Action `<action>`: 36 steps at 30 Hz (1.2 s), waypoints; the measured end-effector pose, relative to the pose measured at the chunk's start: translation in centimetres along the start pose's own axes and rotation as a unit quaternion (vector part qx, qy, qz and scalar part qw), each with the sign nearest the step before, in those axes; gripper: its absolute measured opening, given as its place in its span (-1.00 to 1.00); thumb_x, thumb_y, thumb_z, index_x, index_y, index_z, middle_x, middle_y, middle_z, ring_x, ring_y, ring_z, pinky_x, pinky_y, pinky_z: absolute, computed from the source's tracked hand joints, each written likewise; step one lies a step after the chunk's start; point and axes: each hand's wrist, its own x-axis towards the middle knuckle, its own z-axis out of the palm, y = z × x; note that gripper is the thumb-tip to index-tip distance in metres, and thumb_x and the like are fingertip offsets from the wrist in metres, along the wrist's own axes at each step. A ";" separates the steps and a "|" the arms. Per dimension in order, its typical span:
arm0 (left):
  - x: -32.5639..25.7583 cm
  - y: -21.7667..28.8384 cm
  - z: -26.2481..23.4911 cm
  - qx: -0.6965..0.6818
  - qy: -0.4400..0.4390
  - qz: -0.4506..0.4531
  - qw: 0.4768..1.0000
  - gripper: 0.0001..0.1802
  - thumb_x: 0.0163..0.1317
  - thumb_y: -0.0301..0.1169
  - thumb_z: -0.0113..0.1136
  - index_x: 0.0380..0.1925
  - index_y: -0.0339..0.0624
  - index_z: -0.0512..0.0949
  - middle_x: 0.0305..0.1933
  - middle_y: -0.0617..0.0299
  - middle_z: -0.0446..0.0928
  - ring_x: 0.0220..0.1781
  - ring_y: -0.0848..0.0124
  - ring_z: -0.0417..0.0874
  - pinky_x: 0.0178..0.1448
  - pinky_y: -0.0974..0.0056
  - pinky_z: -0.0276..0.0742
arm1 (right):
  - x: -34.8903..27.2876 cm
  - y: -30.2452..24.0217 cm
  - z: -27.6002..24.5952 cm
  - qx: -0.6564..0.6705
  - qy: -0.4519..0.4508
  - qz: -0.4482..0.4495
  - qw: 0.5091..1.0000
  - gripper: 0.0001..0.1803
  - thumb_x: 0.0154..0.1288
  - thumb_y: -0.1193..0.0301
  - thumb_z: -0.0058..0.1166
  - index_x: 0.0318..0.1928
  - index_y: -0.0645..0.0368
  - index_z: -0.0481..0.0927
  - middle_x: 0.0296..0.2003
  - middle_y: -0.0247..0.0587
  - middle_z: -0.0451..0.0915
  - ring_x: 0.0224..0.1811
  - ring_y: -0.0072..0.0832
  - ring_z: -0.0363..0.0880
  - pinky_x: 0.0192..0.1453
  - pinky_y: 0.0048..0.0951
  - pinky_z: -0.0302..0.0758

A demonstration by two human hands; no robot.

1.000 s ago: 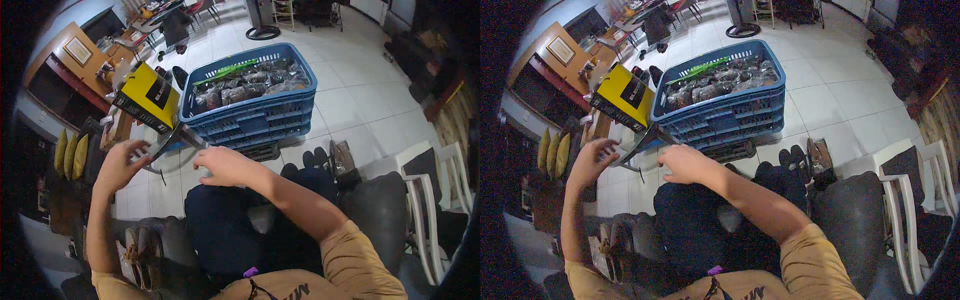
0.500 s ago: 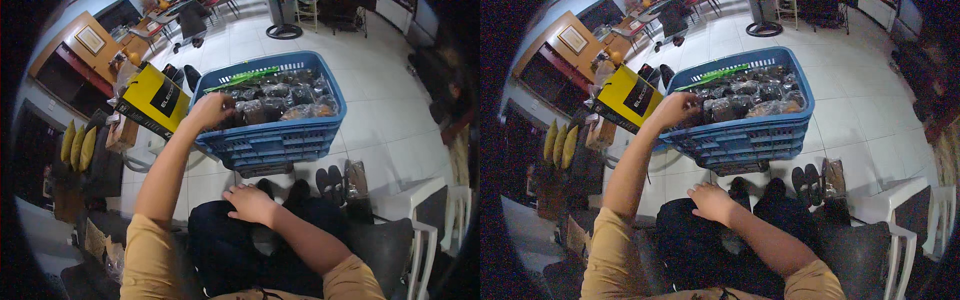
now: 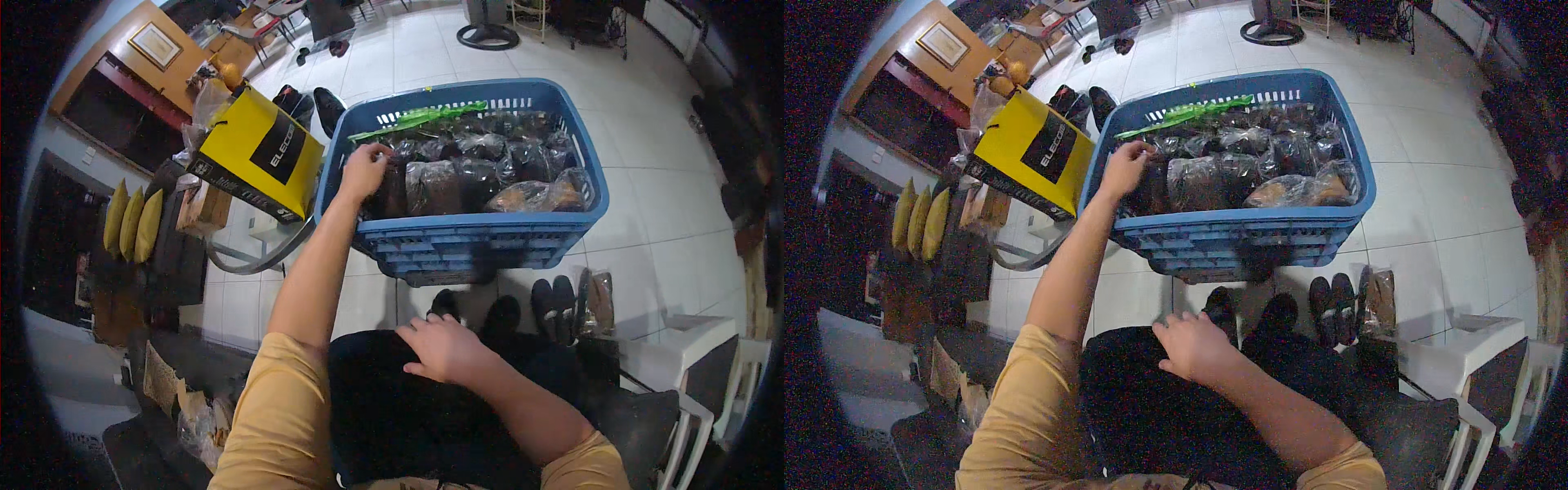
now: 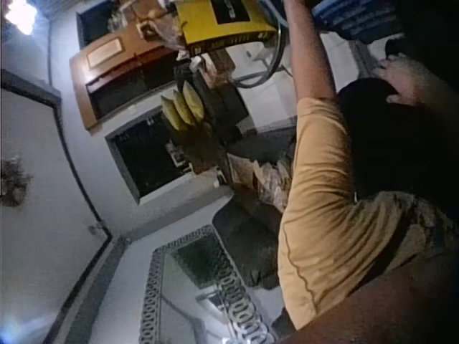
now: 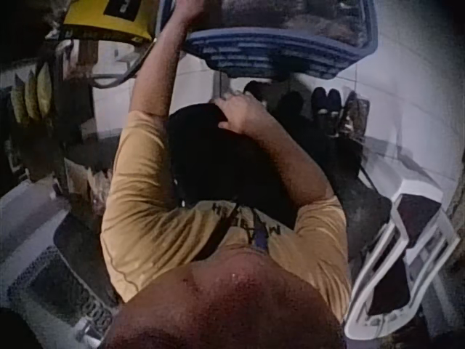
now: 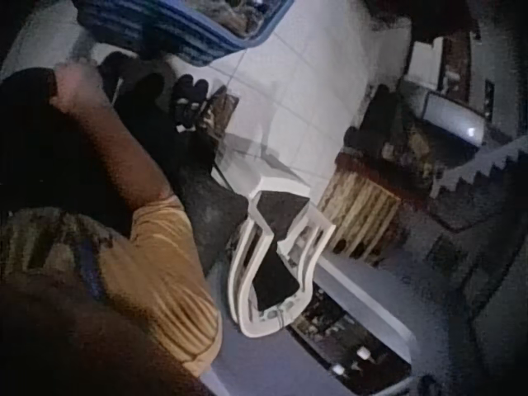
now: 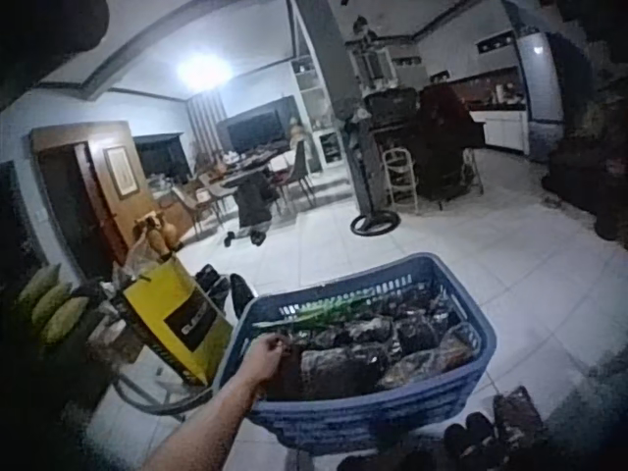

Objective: Tying shoelaces on boat shoes and placing them into plastic bags for storage or shipping.

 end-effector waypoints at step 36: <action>-0.7 -0.2 -1.9 -0.066 0.101 0.002 0.993 -0.76 0.35 -0.33 0.34 -0.11 -0.26 0.66 -0.12 0.12 0.73 -0.07 0.34 0.72 0.06 0.26 0.56 | 0.8 -0.6 2.1 -0.001 0.034 -0.034 0.999 -0.37 0.23 0.10 0.39 0.17 0.23 0.54 0.05 0.06 0.62 0.18 0.00 0.60 0.27 0.04 0.49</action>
